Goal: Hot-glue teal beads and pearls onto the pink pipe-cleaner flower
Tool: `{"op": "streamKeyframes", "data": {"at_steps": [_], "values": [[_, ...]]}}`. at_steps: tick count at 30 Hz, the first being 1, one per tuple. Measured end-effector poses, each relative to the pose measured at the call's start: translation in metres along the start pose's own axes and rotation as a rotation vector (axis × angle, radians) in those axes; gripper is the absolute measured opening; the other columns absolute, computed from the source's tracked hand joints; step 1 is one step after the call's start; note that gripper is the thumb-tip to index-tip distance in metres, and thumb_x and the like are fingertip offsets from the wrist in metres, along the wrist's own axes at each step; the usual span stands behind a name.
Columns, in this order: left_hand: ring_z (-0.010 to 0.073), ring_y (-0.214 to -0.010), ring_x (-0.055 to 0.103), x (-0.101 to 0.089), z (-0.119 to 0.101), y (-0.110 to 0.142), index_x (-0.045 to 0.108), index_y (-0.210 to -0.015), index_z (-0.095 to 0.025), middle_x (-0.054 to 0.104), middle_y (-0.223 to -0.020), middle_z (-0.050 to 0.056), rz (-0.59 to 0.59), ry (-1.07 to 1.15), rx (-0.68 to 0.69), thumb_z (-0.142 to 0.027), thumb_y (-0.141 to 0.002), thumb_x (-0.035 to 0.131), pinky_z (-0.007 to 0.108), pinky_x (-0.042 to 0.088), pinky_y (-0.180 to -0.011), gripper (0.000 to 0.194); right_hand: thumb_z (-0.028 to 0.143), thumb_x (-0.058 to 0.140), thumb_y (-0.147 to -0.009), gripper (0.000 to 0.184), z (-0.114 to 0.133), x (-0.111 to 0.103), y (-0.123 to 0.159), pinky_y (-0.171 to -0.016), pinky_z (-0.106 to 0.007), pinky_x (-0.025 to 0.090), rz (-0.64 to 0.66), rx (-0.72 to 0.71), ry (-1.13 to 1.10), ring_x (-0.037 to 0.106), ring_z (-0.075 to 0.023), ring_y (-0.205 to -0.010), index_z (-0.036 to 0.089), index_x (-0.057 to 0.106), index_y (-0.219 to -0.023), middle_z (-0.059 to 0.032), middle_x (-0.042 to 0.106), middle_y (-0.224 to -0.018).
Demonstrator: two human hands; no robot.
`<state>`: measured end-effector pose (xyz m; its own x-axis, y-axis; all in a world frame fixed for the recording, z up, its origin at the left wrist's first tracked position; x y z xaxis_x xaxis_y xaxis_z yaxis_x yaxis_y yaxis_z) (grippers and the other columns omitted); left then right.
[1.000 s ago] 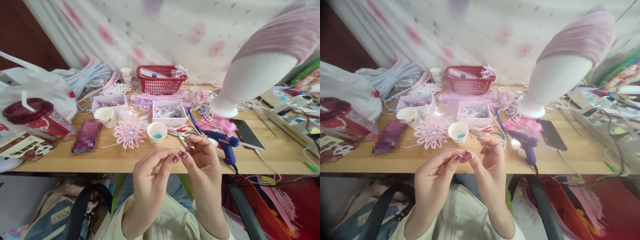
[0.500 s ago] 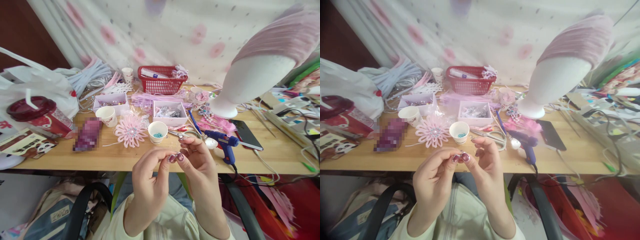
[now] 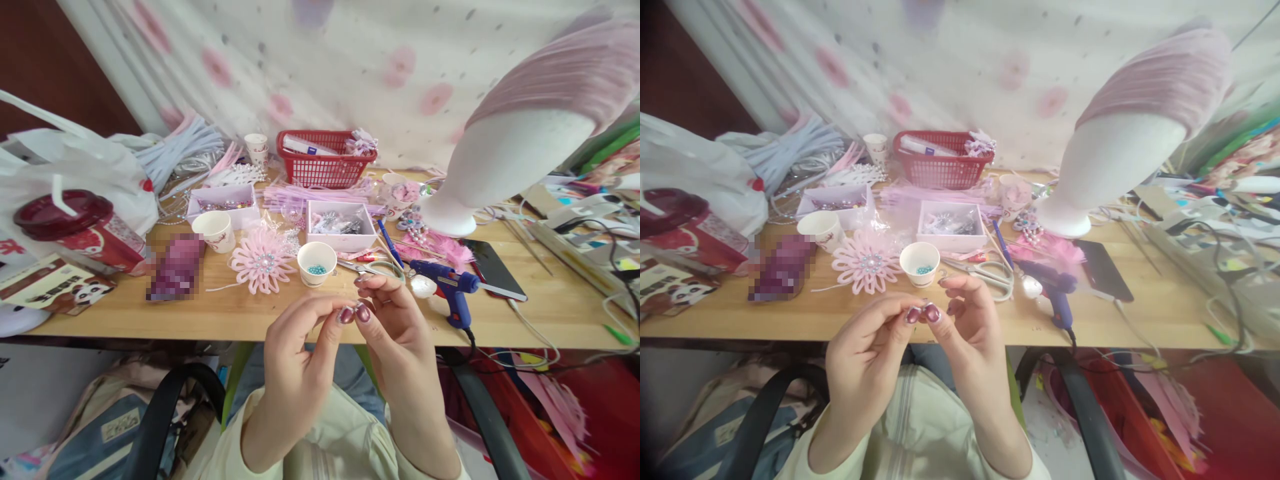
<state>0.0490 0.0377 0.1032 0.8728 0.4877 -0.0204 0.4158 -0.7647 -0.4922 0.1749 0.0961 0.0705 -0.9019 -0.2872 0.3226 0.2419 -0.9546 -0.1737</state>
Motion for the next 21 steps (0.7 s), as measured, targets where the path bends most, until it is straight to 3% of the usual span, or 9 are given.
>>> {"op": "streamKeyframes", "data": {"at_steps": [4,13,18,21], "values": [[0.0048,-0.090,0.073,0.002,0.003,-0.002,0.079,-0.104,-0.031,0.079,-0.096,-0.006,0.090,0.111,-0.048,-0.015,-0.101,0.065,0.008,0.054,-0.082,0.022,0.031,0.081,-0.092,0.023,0.003,0.000,0.000,-0.080,-0.021,0.053,0.012,-0.032,0.002,0.054,-0.0120,-0.088,0.035,0.072,-0.113,0.0006,0.062,-0.110],[0.0060,-0.088,0.073,-0.002,-0.004,-0.005,0.080,-0.102,-0.029,0.080,-0.094,-0.004,0.086,0.029,0.047,-0.009,-0.099,0.066,0.010,0.055,-0.081,0.024,0.030,0.083,-0.089,0.026,0.003,0.000,0.000,-0.080,-0.023,0.053,0.016,-0.006,-0.022,0.055,-0.0139,-0.092,0.034,0.073,-0.112,-0.0013,0.064,-0.112],[0.0066,-0.085,0.073,0.002,0.013,0.002,0.082,-0.098,-0.030,0.078,-0.091,-0.003,0.080,0.306,-0.193,-0.020,-0.101,0.067,0.010,0.058,-0.081,0.018,0.038,0.085,-0.087,0.025,-0.001,0.008,-0.003,-0.072,-0.026,0.055,0.141,0.090,-0.155,0.055,-0.0131,-0.076,0.032,0.075,-0.109,-0.0018,0.062,-0.102],[0.0061,-0.080,0.074,0.005,0.024,0.005,0.083,-0.097,-0.028,0.079,-0.086,-0.002,0.096,0.541,-0.344,-0.027,-0.100,0.071,0.011,0.060,-0.080,0.013,0.042,0.086,-0.085,0.028,-0.002,0.010,-0.005,-0.075,-0.028,0.056,0.158,0.117,-0.192,0.058,-0.0149,-0.082,0.031,0.076,-0.109,-0.0026,0.064,-0.102]]}}
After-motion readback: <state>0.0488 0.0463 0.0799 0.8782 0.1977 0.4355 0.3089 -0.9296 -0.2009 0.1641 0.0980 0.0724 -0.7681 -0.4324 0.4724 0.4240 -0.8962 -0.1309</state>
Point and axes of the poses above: each hand's wrist, its own y-axis away from the middle knuckle, its own x-axis out of the palm, z = x × y, the point moved 6 cm from there along -y, towards the middle knuckle
